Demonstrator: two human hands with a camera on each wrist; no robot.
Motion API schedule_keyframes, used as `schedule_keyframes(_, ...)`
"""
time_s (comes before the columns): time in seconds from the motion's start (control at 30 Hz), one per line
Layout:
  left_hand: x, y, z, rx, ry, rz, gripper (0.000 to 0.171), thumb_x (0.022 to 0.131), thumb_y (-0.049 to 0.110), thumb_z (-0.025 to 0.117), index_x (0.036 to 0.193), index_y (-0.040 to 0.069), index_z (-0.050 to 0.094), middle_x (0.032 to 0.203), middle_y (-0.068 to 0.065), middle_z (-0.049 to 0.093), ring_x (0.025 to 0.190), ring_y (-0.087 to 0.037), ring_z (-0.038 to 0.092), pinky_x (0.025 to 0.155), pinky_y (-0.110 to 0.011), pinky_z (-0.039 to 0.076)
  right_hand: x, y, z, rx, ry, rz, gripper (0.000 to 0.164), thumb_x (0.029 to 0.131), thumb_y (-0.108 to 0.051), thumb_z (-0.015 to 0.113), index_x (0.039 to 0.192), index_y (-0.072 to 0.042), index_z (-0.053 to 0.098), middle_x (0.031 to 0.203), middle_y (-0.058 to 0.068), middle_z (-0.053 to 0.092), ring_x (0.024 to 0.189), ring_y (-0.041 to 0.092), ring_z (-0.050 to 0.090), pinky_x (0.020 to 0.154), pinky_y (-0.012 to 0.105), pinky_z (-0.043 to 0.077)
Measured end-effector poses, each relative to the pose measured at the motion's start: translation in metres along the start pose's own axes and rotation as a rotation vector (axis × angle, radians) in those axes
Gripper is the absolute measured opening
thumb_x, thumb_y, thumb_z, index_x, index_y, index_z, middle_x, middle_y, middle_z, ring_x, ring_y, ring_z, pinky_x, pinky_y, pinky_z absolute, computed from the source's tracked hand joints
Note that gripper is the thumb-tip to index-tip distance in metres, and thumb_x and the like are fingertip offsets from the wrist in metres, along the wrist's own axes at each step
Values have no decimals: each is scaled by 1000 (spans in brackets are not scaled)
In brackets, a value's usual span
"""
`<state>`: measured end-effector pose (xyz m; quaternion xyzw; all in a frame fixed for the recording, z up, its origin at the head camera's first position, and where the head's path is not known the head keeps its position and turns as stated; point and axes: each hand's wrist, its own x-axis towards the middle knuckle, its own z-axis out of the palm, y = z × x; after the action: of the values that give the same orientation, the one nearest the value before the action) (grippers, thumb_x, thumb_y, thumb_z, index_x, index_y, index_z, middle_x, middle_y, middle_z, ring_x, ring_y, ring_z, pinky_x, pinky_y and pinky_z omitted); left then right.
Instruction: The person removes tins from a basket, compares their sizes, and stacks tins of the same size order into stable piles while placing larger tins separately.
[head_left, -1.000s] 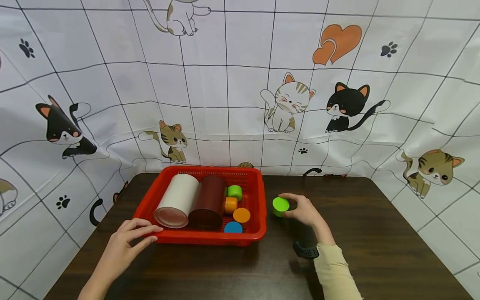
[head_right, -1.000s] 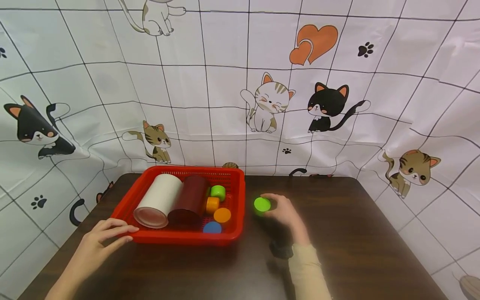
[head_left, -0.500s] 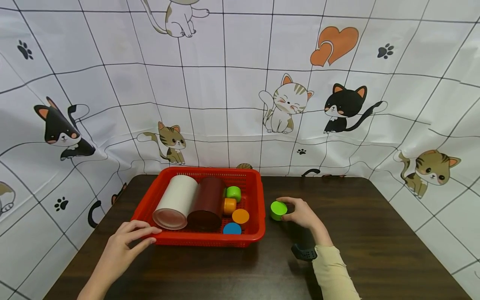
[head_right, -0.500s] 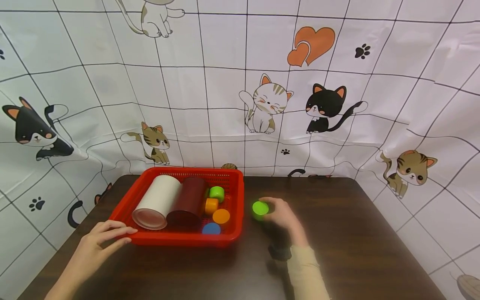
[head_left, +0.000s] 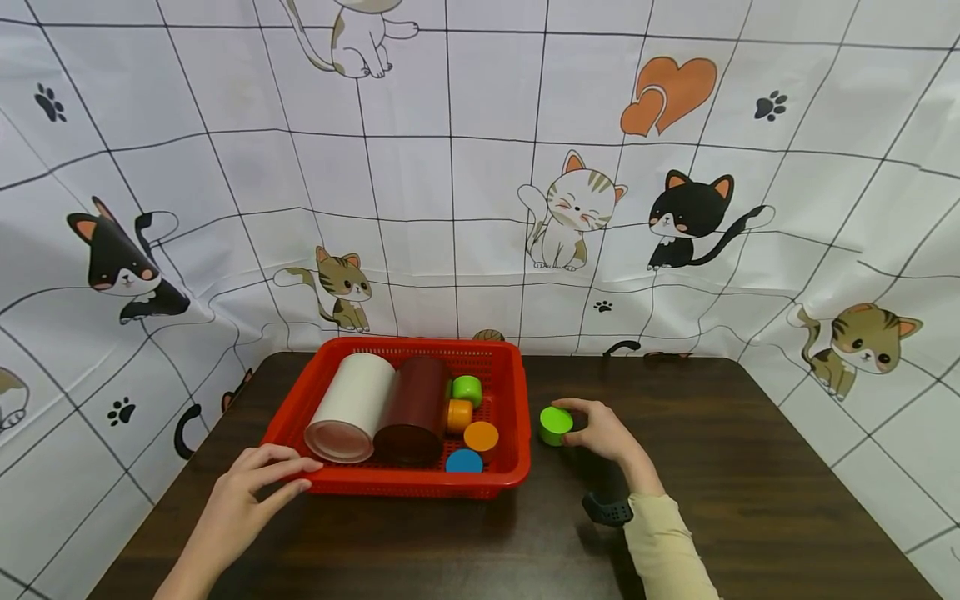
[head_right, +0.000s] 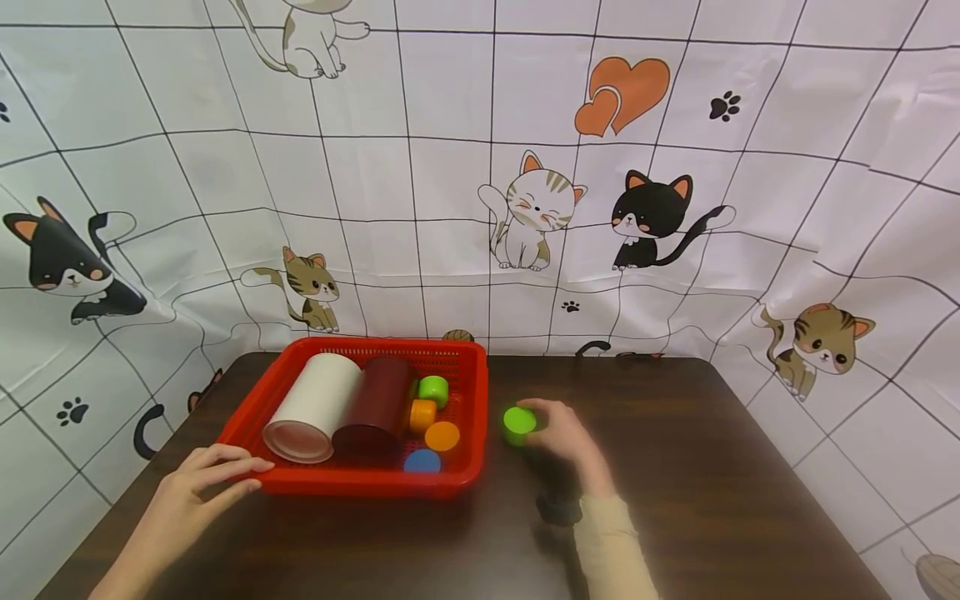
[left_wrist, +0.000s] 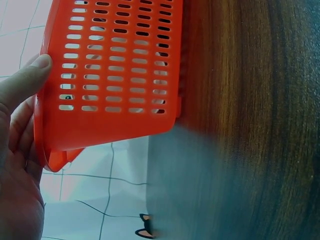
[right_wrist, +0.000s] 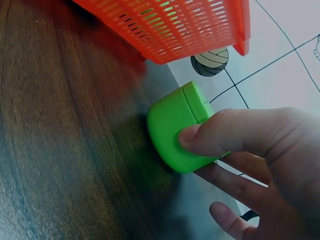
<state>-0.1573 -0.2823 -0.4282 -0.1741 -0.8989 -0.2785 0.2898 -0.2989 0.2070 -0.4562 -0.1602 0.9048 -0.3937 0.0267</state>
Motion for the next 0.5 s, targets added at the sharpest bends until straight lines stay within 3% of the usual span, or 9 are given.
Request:
schedule_keyframes(0.27, 0, 2, 0, -9, -1, 1, 45, 67, 6, 87, 100, 34, 77, 96, 12, 64, 94, 7, 41, 75, -10, 39, 2, 0, -2, -28, 8, 14, 55, 78, -2, 77, 131, -6, 62, 123, 15, 67, 110, 29, 62, 94, 49, 50)
schedule_keyframes(0.5, 0, 1, 0, -14, 3, 6, 46, 66, 3, 87, 100, 34, 77, 96, 13, 63, 94, 8, 41, 76, -8, 38, 0, 0, -4, -8, -18, 18, 55, 76, -3, 80, 128, -5, 62, 114, 14, 69, 104, 27, 65, 85, 38, 52)
